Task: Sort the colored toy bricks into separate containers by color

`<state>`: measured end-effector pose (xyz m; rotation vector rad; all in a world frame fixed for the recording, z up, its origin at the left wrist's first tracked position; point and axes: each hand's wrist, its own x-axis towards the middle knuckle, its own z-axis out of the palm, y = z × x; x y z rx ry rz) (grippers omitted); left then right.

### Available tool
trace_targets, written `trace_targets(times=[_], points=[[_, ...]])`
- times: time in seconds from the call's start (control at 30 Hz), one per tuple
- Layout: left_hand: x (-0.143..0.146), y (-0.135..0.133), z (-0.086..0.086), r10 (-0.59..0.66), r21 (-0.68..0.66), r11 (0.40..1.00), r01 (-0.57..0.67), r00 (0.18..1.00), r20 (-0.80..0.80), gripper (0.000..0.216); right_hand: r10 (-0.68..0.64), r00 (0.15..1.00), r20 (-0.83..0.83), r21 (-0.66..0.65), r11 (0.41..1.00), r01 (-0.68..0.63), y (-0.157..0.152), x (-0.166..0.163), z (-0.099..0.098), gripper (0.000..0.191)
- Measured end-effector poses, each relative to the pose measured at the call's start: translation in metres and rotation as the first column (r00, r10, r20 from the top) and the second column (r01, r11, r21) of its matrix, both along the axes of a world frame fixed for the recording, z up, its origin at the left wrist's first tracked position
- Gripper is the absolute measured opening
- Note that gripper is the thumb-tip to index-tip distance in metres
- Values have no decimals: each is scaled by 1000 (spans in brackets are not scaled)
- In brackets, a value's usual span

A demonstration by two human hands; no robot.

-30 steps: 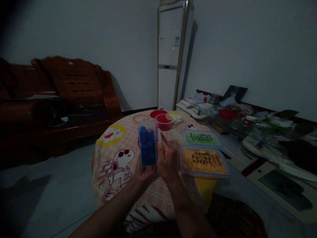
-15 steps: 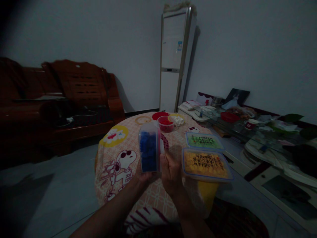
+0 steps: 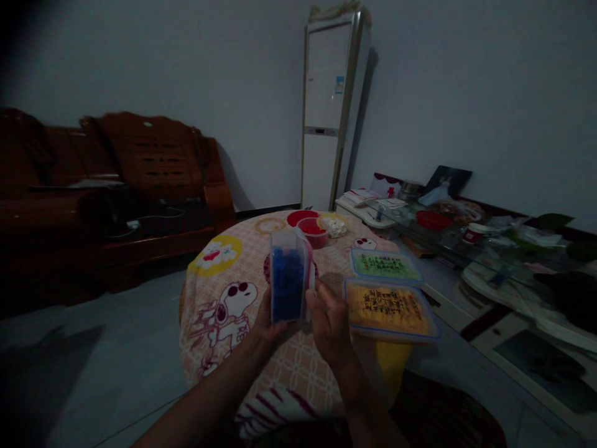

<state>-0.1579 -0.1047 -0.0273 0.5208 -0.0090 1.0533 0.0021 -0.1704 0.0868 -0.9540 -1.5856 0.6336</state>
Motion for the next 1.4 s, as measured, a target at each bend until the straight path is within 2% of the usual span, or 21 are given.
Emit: trace_targets(times=[0.07,0.17,0.33,0.5,0.63,0.8,1.0,1.07,1.2,1.3,1.4], points=[[-3,-1,-4,13,-9,1000,-13,1000,-16,50,5,999,-40,-23,1000,-6,3,3,6,30],[-7,-2,-11,41,1,999,-41,996,-81,49,-39,995,-92,-65,997,33,6,7,17,48],[-14,0,-19,112,40,993,-107,976,-189,47,-159,987,-38,-34,987,157,5,8,29,80],[-16,0,-17,202,92,979,-184,946,-252,54,-246,968,37,-23,969,247,2,8,31,90],[-13,-4,-5,257,124,965,-231,931,-258,62,-257,964,73,-28,965,259,0,12,30,86],[-9,-14,13,295,118,955,-274,923,-247,75,-171,984,54,-30,985,172,1,19,24,72],[-8,-18,21,340,137,940,-312,895,-290,87,-143,990,22,-3,990,143,4,27,14,71],[-13,-15,22,402,160,916,-369,844,-356,90,-107,993,51,-21,994,108,6,35,11,73],[-29,-7,27,596,316,801,-509,624,-505,97,-90,982,169,-64,993,102,11,51,9,83],[-38,-5,34,631,442,775,-452,506,-588,98,-111,969,220,-59,990,127,13,53,15,87],[-40,-9,40,640,493,768,-410,445,-626,98,-137,964,226,-38,988,149,13,48,20,80]])
